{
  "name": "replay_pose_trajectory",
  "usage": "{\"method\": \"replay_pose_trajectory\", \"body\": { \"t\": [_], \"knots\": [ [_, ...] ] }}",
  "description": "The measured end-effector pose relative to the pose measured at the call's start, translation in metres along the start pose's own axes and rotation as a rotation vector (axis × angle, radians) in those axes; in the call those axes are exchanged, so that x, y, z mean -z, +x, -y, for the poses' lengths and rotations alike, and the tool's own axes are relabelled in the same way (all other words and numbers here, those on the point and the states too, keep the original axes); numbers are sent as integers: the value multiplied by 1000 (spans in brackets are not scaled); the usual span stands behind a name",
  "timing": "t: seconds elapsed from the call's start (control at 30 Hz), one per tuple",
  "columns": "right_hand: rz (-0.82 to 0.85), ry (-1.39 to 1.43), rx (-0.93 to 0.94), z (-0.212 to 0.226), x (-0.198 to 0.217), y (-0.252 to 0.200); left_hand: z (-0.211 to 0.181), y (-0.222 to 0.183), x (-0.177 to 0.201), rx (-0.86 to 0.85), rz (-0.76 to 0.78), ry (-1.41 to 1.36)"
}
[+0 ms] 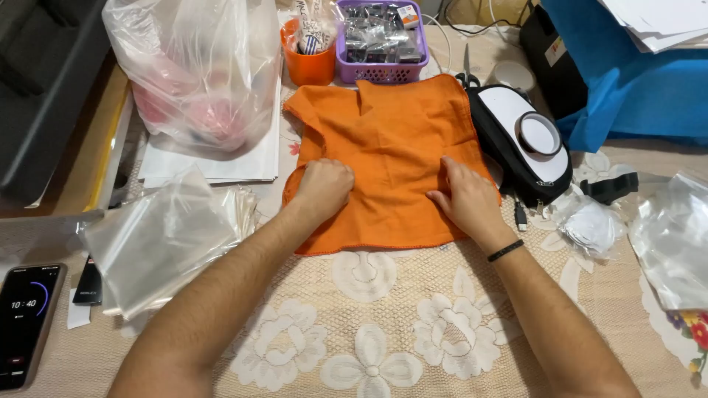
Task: Packaging small items into individual plastic bags at a workstation.
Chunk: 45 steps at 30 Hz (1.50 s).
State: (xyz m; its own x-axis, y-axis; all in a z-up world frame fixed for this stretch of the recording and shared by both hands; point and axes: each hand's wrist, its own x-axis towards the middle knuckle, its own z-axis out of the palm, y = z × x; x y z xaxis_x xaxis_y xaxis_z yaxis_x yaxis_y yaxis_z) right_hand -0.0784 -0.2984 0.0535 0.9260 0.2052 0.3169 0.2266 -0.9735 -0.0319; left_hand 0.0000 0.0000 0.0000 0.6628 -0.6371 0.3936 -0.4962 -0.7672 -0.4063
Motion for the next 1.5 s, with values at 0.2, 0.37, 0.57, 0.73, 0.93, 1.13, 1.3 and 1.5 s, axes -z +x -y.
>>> {"method": "replay_pose_trajectory", "body": {
  "t": [0.2, 0.37, 0.57, 0.73, 0.93, 1.13, 1.3, 1.5],
  "knots": [
    [15, -32, -31, -9, -18, 9, 2, 6, 20, -73, -4, 90],
    [14, -32, -55, -9, -21, 16, 8, 15, 12, -50, -11, 77],
    [20, -24, -75, -15, -27, 18, 2, 11, 18, 18, 90, -7],
    [-85, 30, 39, 56, 34, -4, -5, -9, 115, 215, 556, -183],
    [348, 227, 408, 104, 23, -44, -13, -39, 146, 358, 839, -436],
    [284, 229, 378, 120, 38, -40, -36, -106, 227, 67, 600, -499],
    [169, 576, 609, 178, 82, -41, 24, -166, 253, 270, 78, -565],
    [108, 729, 428, 248, 90, -23, 87, -236, 229, 558, 206, -288]
  ]
}}
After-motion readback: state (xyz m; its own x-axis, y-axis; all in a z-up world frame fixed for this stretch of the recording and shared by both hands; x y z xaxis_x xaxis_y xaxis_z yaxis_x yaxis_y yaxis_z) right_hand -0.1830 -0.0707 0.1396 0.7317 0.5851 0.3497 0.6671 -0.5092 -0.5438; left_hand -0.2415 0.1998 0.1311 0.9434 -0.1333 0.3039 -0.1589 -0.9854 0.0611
